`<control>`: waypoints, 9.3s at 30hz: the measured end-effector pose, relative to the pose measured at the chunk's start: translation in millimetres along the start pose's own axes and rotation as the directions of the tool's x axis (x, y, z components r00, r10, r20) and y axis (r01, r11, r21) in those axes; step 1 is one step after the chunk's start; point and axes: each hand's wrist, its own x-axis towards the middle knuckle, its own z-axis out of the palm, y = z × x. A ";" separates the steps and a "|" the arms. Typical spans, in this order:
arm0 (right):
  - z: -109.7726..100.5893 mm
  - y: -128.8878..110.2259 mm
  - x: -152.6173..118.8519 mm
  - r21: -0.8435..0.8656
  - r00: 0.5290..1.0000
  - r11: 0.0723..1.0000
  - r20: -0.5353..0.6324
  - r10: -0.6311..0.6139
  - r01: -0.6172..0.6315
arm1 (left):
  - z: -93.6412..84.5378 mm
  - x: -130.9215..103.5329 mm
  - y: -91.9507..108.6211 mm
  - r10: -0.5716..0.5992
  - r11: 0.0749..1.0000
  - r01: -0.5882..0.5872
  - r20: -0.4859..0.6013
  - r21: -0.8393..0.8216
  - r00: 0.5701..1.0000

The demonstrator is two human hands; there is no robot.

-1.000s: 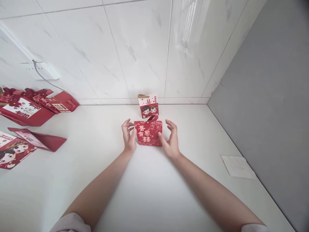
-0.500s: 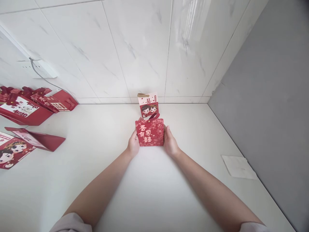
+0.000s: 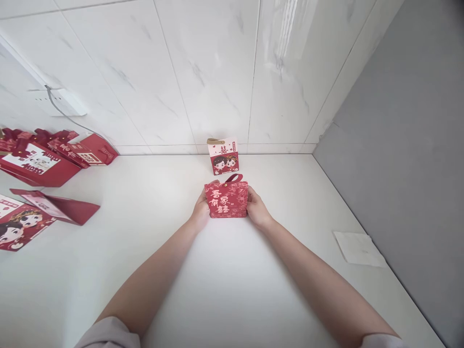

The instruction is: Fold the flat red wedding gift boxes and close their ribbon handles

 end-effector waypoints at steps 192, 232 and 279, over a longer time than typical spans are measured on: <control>4.0 -169.0 -6.8 -0.837 0.893 0.325 0.445 -0.061 0.439 | 57.0 -19.3 134.8 -0.079 0.421 -0.265 0.326 0.867 0.942; 7.1 -150.6 5.6 -0.849 0.945 0.433 0.326 -0.023 0.303 | 65.4 -24.8 138.5 -0.047 0.362 -0.262 0.298 0.895 0.953; 11.2 -147.5 3.6 -0.855 0.916 0.346 0.399 -0.037 0.386 | 64.4 -23.4 136.5 -0.037 0.363 -0.267 0.300 0.893 0.953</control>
